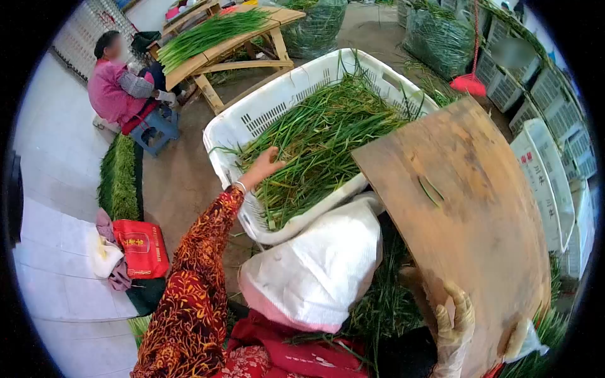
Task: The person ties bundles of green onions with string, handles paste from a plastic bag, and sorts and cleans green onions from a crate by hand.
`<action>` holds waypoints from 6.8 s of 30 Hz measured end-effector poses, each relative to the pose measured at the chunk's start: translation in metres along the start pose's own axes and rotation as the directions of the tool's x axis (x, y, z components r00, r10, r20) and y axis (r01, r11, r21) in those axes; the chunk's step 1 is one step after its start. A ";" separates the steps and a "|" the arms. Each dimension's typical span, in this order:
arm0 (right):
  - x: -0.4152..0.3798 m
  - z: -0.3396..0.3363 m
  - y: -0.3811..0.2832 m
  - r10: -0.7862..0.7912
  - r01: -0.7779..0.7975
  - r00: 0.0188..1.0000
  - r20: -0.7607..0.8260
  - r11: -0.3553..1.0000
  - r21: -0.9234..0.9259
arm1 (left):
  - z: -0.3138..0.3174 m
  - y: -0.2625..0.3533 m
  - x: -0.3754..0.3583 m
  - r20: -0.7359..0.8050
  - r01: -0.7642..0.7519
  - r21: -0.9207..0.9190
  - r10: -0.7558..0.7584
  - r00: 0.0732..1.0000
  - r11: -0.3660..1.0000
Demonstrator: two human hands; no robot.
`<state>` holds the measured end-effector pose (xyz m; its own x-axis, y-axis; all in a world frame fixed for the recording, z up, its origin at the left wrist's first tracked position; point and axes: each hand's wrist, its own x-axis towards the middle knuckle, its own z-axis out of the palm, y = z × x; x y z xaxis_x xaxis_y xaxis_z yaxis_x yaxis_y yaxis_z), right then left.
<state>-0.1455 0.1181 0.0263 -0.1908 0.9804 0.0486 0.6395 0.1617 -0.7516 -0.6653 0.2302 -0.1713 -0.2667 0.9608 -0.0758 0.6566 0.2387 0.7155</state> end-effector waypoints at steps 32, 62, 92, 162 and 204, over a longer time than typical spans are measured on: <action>0.030 0.039 0.008 -0.260 0.195 0.966 -0.008 0.746 -0.637 | 0.206 0.123 0.162 0.047 -0.255 0.515 0.270 0.962 0.818; 0.033 0.035 0.005 -0.252 0.199 0.968 -0.010 0.788 -0.583 | 0.218 0.152 0.168 0.069 -0.051 0.662 0.006 0.998 0.748; 0.034 0.038 0.004 -0.266 0.200 0.964 -0.014 0.759 -0.620 | 0.166 0.137 0.181 0.067 -0.170 0.282 0.157 0.985 0.944; 0.320 0.169 -0.141 -0.502 0.279 0.842 0.196 0.718 0.638 | 0.004 0.128 0.060 -0.264 -0.294 -0.688 0.148 0.953 0.663; 0.382 0.133 -0.217 -0.598 0.566 0.793 0.113 0.793 0.225 | -0.153 0.297 0.070 -0.426 -0.734 -0.219 0.614 0.664 0.642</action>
<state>-0.4564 0.4426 0.1208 -0.6180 0.6685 0.4137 0.2318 0.6577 -0.7167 -0.5968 0.3467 0.1425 -0.0745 0.7248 0.6849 0.4631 -0.5831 0.6675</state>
